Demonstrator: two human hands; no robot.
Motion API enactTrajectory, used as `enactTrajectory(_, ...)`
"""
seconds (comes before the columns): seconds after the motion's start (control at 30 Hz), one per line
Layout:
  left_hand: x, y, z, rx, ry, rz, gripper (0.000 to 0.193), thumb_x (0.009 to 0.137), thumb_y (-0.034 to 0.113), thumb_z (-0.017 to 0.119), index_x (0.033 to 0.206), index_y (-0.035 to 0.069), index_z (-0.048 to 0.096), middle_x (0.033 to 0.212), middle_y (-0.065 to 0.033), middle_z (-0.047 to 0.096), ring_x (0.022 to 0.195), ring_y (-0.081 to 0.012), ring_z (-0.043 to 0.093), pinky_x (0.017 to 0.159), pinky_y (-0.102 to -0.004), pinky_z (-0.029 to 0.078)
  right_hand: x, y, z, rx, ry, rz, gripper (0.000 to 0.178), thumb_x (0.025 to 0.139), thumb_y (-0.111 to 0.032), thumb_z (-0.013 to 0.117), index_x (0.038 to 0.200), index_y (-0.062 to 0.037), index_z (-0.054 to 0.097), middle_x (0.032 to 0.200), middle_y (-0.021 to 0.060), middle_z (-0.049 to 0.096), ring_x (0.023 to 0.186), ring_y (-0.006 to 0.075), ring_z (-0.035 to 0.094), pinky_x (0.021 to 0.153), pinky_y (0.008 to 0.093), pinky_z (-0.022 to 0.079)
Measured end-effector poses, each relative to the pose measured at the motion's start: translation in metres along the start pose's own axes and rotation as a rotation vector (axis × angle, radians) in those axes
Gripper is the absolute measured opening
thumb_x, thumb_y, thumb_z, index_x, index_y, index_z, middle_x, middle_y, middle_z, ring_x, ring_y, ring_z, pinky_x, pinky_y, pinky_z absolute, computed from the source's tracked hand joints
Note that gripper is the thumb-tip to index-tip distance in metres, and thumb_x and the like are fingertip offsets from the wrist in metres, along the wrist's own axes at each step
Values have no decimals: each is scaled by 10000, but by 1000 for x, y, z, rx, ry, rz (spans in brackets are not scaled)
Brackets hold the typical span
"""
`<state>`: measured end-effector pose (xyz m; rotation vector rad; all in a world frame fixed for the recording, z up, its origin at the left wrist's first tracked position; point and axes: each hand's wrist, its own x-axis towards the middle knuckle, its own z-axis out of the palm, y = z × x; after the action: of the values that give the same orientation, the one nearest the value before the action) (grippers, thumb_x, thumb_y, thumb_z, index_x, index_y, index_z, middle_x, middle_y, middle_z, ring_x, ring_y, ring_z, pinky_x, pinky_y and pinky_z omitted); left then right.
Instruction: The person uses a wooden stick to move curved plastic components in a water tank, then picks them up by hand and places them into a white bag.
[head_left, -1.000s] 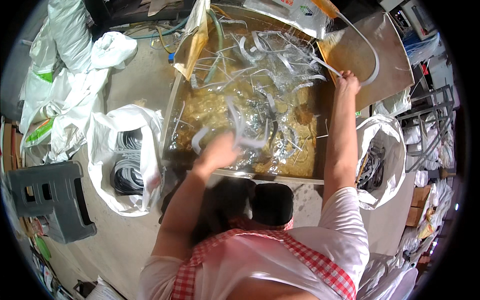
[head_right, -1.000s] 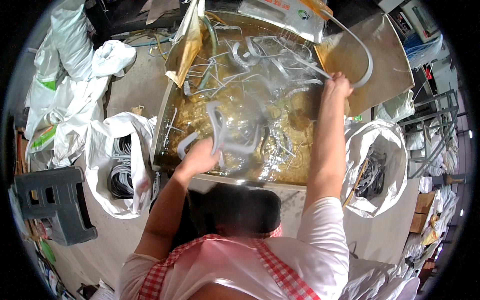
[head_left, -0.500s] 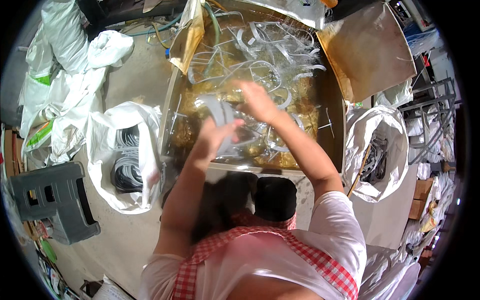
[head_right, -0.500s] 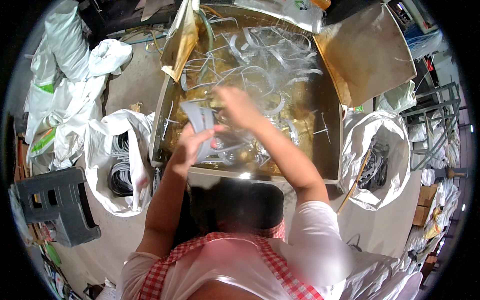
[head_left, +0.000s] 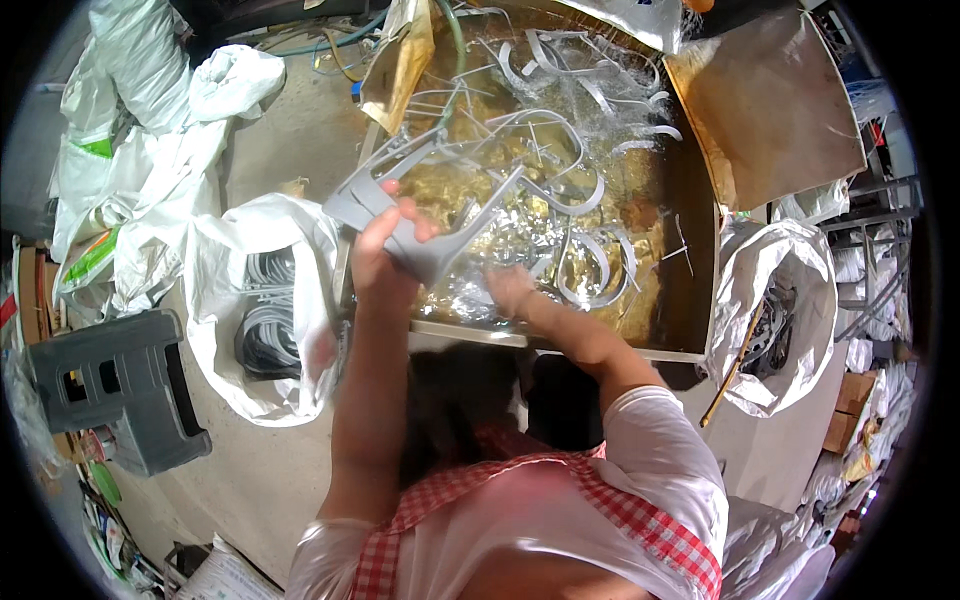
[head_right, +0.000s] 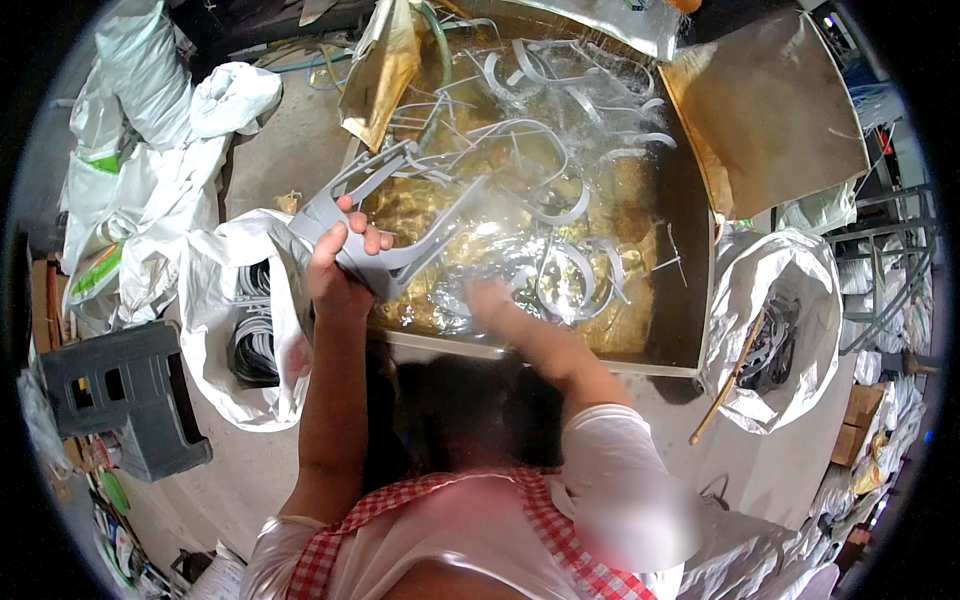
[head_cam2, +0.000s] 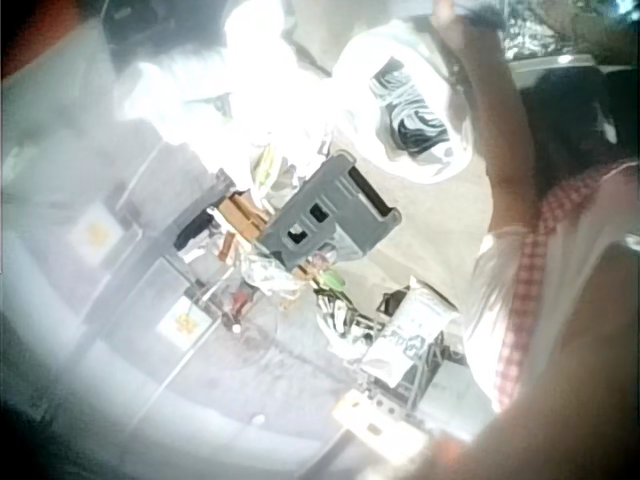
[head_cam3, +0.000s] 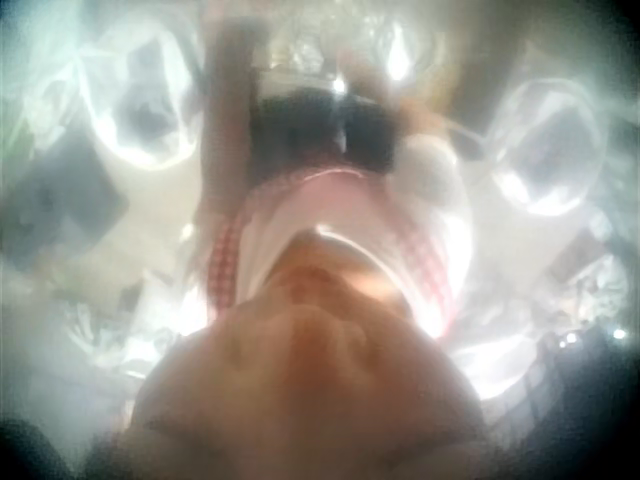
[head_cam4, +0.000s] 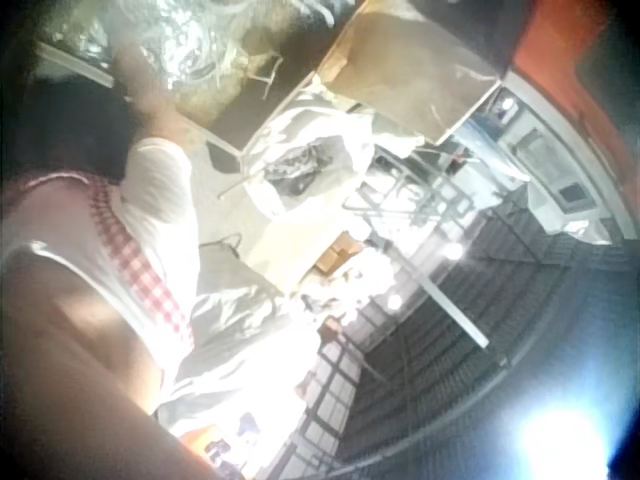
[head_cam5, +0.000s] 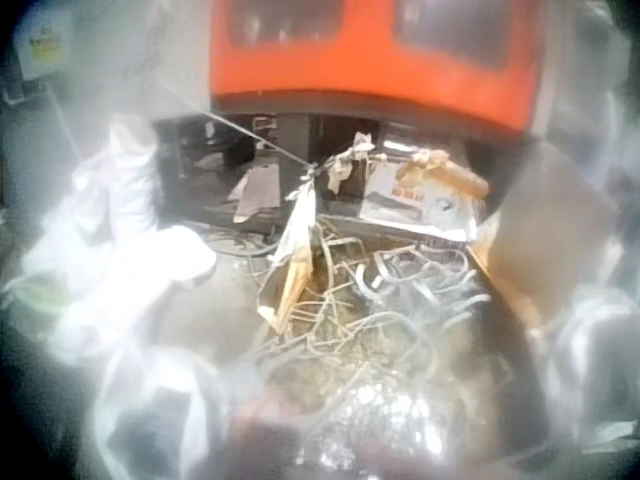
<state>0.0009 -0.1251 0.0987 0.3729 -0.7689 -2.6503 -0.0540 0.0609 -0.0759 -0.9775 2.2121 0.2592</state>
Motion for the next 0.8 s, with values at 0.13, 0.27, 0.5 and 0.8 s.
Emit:
enactTrajectory(0.13,-4,-3,1,-117,-41,0,318,762,85,532,1066,60,441,775,-65,510,677,-181,504,703,-356,410,-3,20,-1,214,-63,-58,430,712,-236,656,1066,-17,553,988,158,623,900,284,606,805,379,460)
enactTrajectory(0.27,-3,-6,9,425,-72,-48,307,759,106,591,1026,31,458,768,-74,540,703,-173,528,711,-323,425,-17,64,-17,811,218,5,307,755,-182,649,1001,-21,562,882,124,630,768,210,607,706,322,484)
enactTrajectory(0.5,-7,-52,-4,911,-91,-50,334,721,133,694,961,-45,545,836,-76,609,708,-141,581,659,-272,467,-94,89,-96,1507,547,-51,319,780,-124,613,1068,-12,532,872,56,587,770,150,563,699,287,463)
enactTrajectory(0.8,-10,-62,30,-147,36,-491,313,847,137,555,1119,-8,498,1073,-124,586,943,-198,552,869,-364,432,-127,22,-81,694,481,-185,534,677,-224,724,1101,-12,481,985,213,559,866,379,561,732,383,467)
